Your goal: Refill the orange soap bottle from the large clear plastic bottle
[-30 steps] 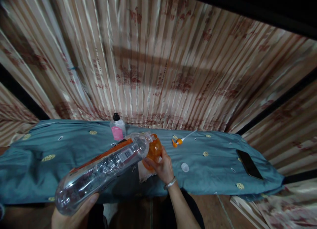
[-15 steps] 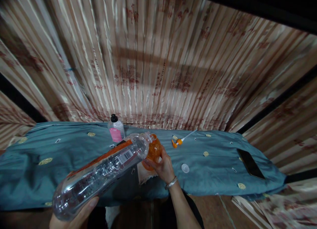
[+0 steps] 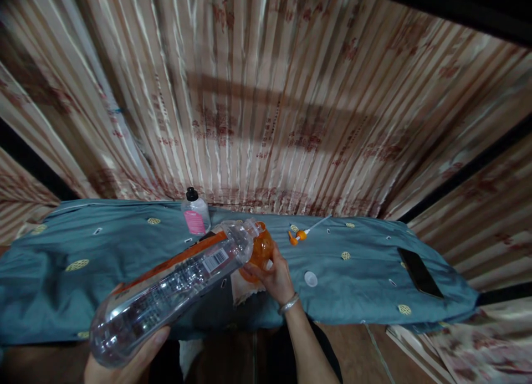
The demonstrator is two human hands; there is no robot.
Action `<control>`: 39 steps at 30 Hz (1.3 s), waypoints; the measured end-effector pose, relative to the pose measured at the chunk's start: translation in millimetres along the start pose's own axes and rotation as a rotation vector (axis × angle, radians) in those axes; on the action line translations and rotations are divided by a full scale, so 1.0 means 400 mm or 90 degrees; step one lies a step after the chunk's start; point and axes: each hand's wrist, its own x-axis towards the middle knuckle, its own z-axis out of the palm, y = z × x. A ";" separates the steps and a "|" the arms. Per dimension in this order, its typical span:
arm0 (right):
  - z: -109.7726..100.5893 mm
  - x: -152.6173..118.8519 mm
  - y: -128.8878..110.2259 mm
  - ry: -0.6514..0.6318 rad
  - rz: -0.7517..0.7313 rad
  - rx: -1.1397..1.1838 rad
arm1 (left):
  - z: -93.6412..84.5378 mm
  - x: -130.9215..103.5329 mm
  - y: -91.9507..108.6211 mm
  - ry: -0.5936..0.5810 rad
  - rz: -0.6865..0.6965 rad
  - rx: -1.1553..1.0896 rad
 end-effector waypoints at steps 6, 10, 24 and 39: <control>0.000 0.000 -0.004 -0.003 0.017 0.010 | -0.012 0.009 0.003 -0.020 -0.009 0.014; 0.001 0.000 0.002 0.003 0.002 0.002 | -0.013 0.009 -0.001 -0.013 0.008 0.035; 0.003 -0.002 0.009 0.003 -0.007 -0.005 | -0.011 0.004 -0.005 0.000 0.009 0.043; 0.002 -0.001 0.006 0.004 -0.008 -0.017 | -0.015 0.003 -0.001 0.007 0.033 0.077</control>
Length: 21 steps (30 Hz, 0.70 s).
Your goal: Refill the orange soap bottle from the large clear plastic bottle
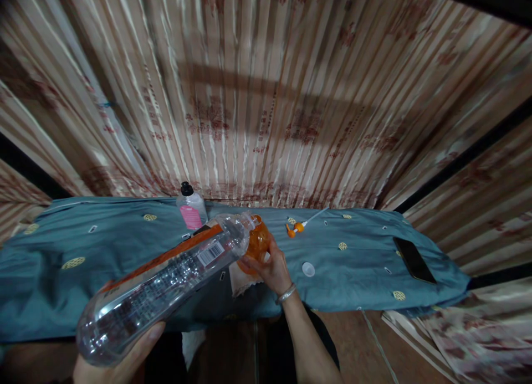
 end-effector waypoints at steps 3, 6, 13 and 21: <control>0.000 0.000 0.005 -0.005 0.004 0.006 | -0.002 0.000 -0.001 0.000 -0.016 -0.002; -0.001 0.000 0.011 -0.006 0.006 0.006 | -0.002 0.000 0.002 0.005 -0.016 -0.010; 0.000 -0.002 0.017 -0.002 0.009 0.025 | 0.004 -0.003 0.014 0.028 -0.015 -0.033; -0.001 0.002 0.009 -0.012 0.016 0.032 | 0.028 -0.016 0.110 0.065 -0.015 -0.074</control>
